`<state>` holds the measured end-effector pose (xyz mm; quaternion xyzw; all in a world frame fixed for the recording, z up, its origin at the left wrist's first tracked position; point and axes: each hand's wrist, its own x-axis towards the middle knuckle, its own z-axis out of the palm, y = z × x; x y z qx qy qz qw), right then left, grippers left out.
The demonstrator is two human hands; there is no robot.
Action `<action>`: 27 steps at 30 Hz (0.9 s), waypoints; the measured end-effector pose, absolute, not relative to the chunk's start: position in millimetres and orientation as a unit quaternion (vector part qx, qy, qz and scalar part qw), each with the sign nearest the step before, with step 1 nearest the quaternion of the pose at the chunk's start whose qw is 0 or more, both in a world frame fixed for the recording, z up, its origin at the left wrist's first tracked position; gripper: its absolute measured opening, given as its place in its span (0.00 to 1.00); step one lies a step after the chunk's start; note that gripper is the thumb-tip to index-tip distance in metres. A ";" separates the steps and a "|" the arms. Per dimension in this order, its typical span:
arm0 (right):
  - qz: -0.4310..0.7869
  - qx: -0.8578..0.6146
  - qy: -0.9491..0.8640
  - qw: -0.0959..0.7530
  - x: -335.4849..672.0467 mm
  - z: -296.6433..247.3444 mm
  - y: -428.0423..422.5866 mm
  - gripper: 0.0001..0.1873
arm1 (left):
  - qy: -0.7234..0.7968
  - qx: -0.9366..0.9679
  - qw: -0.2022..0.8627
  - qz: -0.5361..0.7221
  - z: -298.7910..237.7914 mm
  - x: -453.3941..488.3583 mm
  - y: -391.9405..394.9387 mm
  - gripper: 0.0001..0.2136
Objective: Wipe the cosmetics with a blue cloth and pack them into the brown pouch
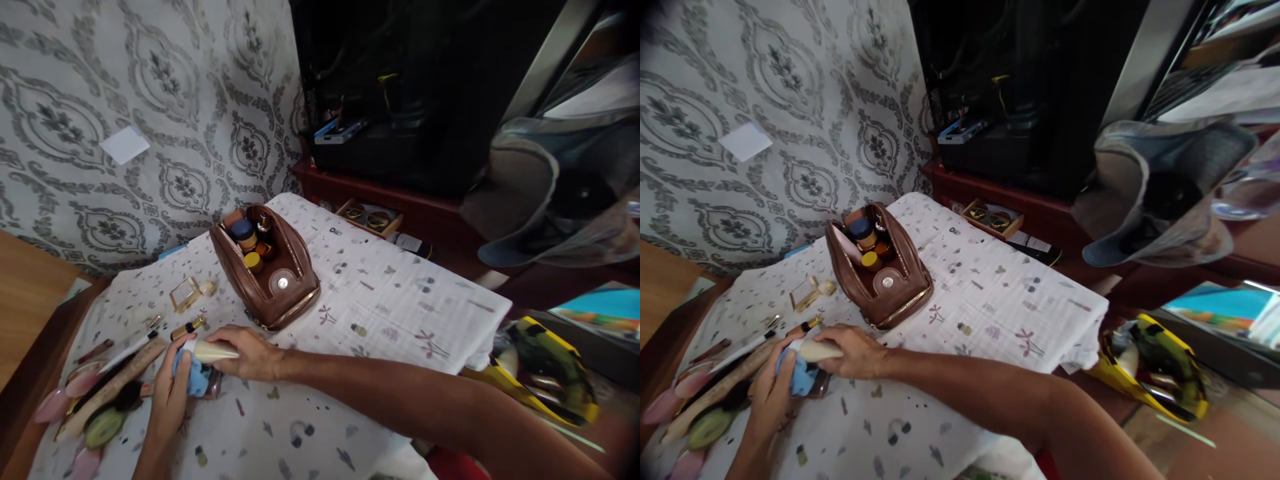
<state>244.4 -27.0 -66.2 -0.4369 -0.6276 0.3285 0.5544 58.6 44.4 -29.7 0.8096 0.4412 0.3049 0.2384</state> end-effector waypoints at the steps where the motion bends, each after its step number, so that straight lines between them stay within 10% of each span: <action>1: 0.304 -0.442 -0.644 0.546 244.8 -66.0 -27.6 0.22 | 0.443 0.809 0.241 0.303 -28.8 59.7 43.9 0.26; 18: 0.396 -0.473 -0.560 0.553 252.3 -57.0 -30.3 0.20 | 0.437 0.663 0.484 0.367 -17.8 72.4 21.0 0.27; 27: 0.206 -0.519 -0.660 0.502 249.7 -57.9 -35.7 0.22 | 0.443 0.748 0.165 0.466 16.1 93.6 39.8 0.19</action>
